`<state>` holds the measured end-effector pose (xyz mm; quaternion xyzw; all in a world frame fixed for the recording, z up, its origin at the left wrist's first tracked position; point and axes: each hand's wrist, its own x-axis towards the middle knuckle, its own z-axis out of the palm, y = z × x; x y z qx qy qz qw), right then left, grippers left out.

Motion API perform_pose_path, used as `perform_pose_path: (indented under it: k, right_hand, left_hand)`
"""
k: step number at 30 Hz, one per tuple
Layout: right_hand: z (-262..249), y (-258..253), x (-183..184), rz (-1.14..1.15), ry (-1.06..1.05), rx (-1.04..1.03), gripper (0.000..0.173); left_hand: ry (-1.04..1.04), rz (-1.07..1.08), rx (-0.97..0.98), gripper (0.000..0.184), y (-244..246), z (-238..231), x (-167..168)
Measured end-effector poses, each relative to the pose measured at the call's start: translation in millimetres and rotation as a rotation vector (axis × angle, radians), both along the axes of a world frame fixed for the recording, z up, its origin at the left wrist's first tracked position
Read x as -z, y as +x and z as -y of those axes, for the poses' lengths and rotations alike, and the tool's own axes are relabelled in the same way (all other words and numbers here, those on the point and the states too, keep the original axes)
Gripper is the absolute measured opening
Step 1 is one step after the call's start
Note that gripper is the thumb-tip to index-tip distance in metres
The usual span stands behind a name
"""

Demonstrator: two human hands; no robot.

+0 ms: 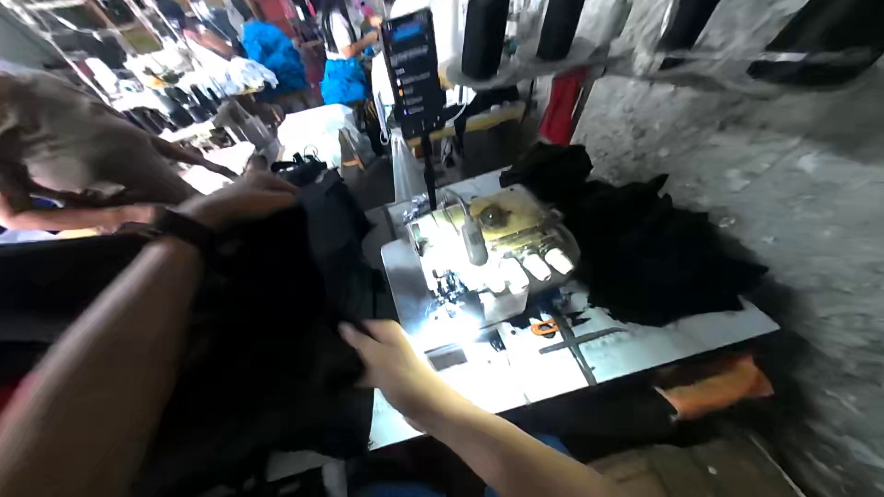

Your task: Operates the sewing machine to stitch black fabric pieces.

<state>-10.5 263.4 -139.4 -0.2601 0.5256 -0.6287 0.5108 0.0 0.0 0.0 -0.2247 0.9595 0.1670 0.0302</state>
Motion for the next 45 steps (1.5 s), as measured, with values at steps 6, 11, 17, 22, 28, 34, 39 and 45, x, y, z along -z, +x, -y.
perform_pose_path:
  k: [6,11,17,22,28,34,39,45]
  right_hand:
    - [-130.8,-22.4,100.5,0.035,0.189,0.104,0.029]
    - [-156.3,-63.0,121.7,-0.190,0.132,-0.065,0.034]
    - [-119.9,-90.5,113.7,-0.802,0.236,-0.085,0.059]
    - [-88.3,-49.1,107.1,-0.595,-0.074,0.316,0.032]
    - [-99.2,-49.7,97.4,-0.321,-0.160,0.299,0.015]
    - [-90.8,-60.9,126.5,-0.334,0.052,0.434,0.018]
    - [-82.7,-76.2,131.1,-0.503,0.072,0.580,0.033]
    - [-78.0,-89.3,131.6,-0.534,0.054,0.587,0.044]
  left_hand:
    - [0.058,-0.061,0.334,0.023,-36.1,-79.8,153.7]
    - [-0.139,-0.270,0.184,0.010,-15.0,-129.5,164.3]
    - [-0.259,-0.340,0.133,0.015,1.7,-155.3,177.0]
    - [-0.143,-0.447,0.254,0.013,22.6,-160.9,160.8]
    - [-0.136,-0.472,0.176,0.009,22.0,-166.6,147.4]
    - [-0.098,-0.363,0.036,0.012,-4.0,-158.0,193.7]
    - [-0.122,-0.340,-0.027,0.020,-23.6,-153.7,190.6]
    - [-0.166,-0.310,-0.105,0.024,-46.4,-146.5,196.9]
